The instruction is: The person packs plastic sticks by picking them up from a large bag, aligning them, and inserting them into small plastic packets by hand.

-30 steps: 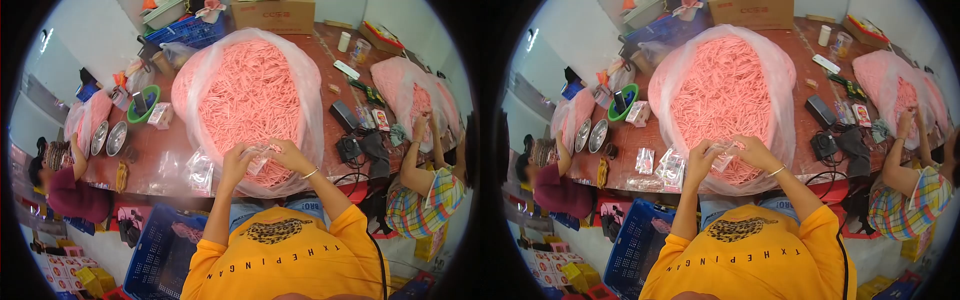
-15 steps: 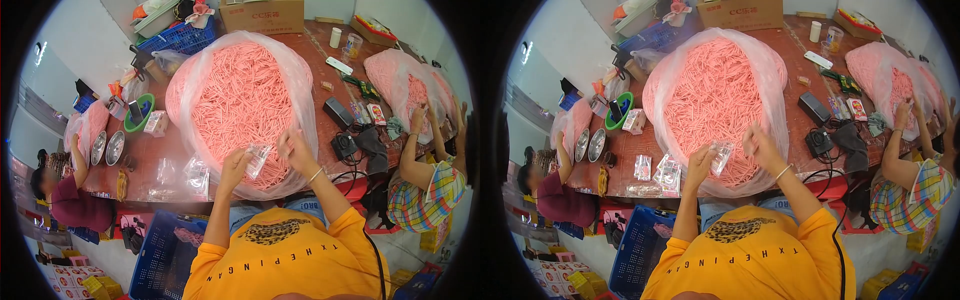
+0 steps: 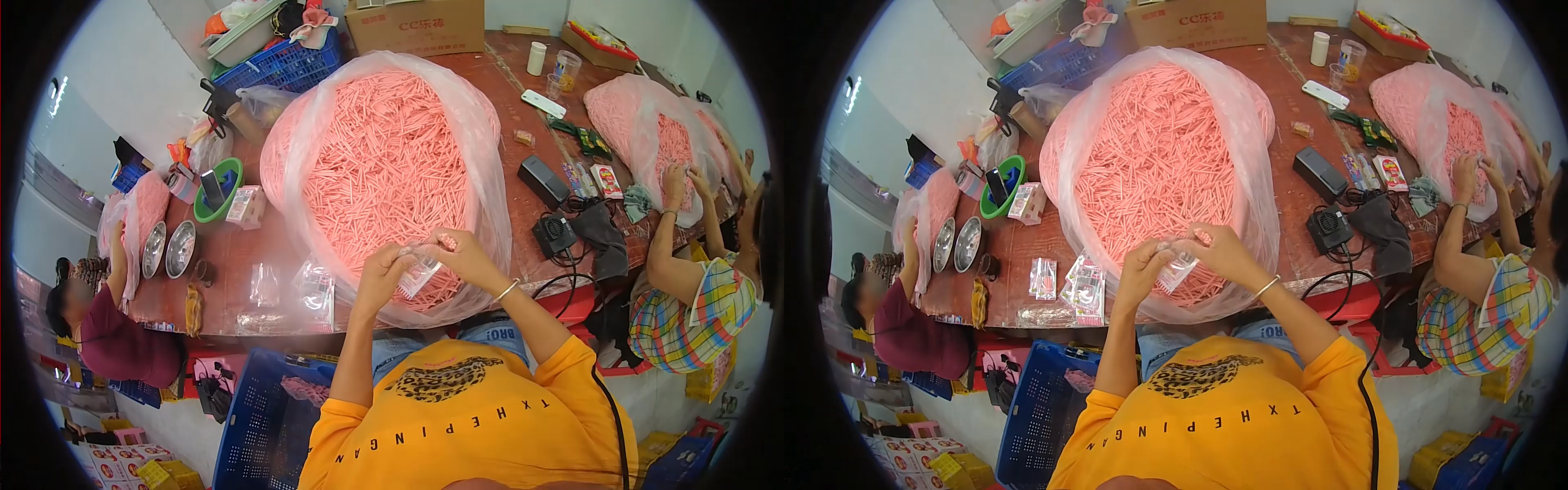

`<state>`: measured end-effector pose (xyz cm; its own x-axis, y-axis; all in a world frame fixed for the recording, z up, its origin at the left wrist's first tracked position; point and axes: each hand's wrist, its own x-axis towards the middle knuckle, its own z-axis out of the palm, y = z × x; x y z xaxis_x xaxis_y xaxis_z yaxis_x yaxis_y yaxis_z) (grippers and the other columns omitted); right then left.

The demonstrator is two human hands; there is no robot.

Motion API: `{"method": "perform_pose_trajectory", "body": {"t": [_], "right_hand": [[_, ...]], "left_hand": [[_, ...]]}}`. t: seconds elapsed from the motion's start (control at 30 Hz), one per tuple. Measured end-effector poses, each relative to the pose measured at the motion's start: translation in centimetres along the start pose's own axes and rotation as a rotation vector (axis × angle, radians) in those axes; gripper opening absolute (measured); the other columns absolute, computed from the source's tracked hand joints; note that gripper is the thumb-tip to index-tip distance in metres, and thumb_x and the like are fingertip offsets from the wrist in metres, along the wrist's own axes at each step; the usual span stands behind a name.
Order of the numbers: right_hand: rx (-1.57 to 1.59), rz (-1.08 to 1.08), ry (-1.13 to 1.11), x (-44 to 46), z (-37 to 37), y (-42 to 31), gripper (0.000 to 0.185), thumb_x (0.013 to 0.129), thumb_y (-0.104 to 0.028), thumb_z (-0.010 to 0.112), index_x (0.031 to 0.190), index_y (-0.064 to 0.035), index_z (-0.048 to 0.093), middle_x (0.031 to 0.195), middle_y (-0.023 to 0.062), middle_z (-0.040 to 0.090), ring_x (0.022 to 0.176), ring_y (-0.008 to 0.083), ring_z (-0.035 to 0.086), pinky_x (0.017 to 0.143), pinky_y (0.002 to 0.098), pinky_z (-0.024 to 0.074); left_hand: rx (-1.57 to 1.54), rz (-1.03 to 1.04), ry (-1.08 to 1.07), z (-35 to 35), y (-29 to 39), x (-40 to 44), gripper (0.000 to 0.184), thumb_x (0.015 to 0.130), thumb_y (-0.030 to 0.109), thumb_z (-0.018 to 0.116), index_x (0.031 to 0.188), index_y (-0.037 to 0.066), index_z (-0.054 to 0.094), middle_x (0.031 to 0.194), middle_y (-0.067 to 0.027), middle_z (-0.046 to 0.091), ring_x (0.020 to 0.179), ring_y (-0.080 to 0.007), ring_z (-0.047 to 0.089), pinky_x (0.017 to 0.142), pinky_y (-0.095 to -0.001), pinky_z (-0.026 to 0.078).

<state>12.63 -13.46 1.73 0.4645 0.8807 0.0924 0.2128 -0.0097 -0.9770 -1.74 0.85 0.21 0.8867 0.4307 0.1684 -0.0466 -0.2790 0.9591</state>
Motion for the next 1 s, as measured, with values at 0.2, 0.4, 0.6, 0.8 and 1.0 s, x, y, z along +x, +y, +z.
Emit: {"method": "perform_pose_trajectory", "body": {"t": [0.2,0.4,0.6,0.8,1.0], "right_hand": [[0.357,-0.061,0.027,-0.1,0.2,2.1,0.032,0.103,-0.026,0.047,0.097,0.0001,0.066,0.087,0.0054,0.063,0.084,0.0123,0.059,0.08,0.0263,0.0474],[1.044,-0.098,-0.025,0.8,-1.4,-0.9,0.053,0.106,-0.04,0.03,0.108,0.0004,0.065,0.112,0.0181,0.066,0.111,0.0268,0.061,0.102,0.0391,0.0432],[1.137,-0.03,-0.067,1.4,0.2,-2.4,0.049,0.105,-0.038,0.032,0.118,-0.0007,0.06,0.123,0.0203,0.063,0.121,0.0275,0.057,0.106,0.0403,0.0406],[1.001,-0.01,-0.095,1.2,1.2,-1.5,0.047,0.104,-0.039,0.038,0.121,-0.0001,0.057,0.127,0.0189,0.061,0.121,0.0237,0.056,0.105,0.0379,0.0412],[0.545,-0.15,-0.129,0.0,1.9,-1.8,0.052,0.098,-0.04,0.057,0.13,-0.0002,0.048,0.131,0.0156,0.057,0.119,0.02,0.055,0.104,0.035,0.0409]], "left_hand": [[-0.014,-0.022,0.079,-0.4,-0.7,-0.3,0.011,0.092,0.007,0.061,0.086,-0.001,0.067,0.073,-0.0029,0.058,0.072,-0.012,0.052,0.067,-0.0261,0.043],[0.003,0.218,-0.077,-0.7,-1.6,0.0,0.012,0.092,0.008,0.06,0.085,0.0,0.067,0.078,-0.0039,0.06,0.084,-0.018,0.054,0.084,-0.0321,0.042],[-0.01,0.23,-0.146,0.4,-1.3,0.0,0.011,0.091,0.008,0.06,0.084,0.001,0.065,0.086,-0.006,0.061,0.089,-0.0226,0.054,0.091,-0.0357,0.04],[0.013,0.246,-0.075,0.2,-1.5,-0.1,0.009,0.091,0.007,0.06,0.088,0.001,0.067,0.083,-0.0053,0.061,0.089,-0.0219,0.055,0.09,-0.0351,0.041],[-0.05,0.276,0.146,1.9,-2.6,-0.6,0.015,0.093,0.004,0.059,0.102,-0.001,0.069,0.085,-0.0047,0.063,0.087,-0.0175,0.056,0.087,-0.0314,0.042]]}}
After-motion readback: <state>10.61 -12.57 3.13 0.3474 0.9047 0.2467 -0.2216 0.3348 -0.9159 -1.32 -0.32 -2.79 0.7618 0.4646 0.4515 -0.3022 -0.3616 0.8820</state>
